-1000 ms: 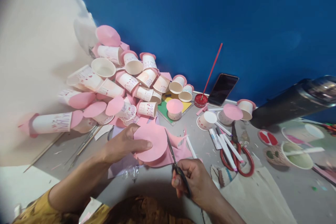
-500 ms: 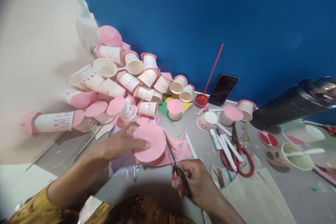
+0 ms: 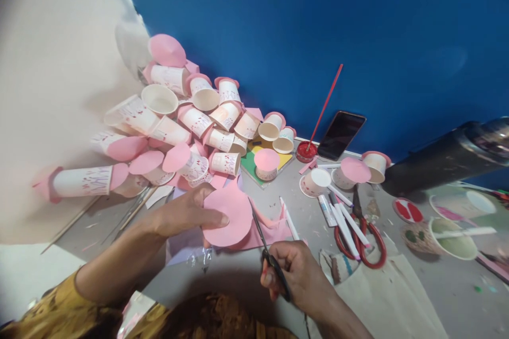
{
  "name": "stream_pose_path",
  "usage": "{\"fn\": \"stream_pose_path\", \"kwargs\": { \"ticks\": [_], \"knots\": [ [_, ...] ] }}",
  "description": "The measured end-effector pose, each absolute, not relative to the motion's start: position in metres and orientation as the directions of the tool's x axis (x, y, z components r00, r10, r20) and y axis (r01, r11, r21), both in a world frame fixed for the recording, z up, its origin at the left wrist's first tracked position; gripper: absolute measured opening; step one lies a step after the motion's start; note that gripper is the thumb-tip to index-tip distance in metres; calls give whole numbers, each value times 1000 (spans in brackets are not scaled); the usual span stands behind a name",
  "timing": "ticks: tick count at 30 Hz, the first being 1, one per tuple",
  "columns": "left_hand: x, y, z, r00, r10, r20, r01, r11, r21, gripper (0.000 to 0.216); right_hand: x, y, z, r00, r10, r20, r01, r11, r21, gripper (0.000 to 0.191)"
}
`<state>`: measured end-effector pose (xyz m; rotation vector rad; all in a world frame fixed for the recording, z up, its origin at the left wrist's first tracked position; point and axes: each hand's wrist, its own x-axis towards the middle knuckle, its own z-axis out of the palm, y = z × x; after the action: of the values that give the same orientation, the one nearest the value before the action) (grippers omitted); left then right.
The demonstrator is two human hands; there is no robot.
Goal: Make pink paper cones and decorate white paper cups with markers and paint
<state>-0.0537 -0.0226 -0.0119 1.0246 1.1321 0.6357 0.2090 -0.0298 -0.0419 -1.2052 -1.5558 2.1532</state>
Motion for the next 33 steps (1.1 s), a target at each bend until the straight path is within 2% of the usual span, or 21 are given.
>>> {"fn": "stream_pose_path", "kwargs": {
  "ticks": [15, 33],
  "knots": [
    [-55, -24, -7, 300, 847, -439, 127, 421, 898, 21, 209, -30, -37, -623, 607, -494, 274, -422, -864, 55],
    [-62, -25, 6, 339, 835, -433, 275, 353, 894, 19, 212, -32, -41, -649, 588, -483, 297, -388, -872, 47]
  ]
}}
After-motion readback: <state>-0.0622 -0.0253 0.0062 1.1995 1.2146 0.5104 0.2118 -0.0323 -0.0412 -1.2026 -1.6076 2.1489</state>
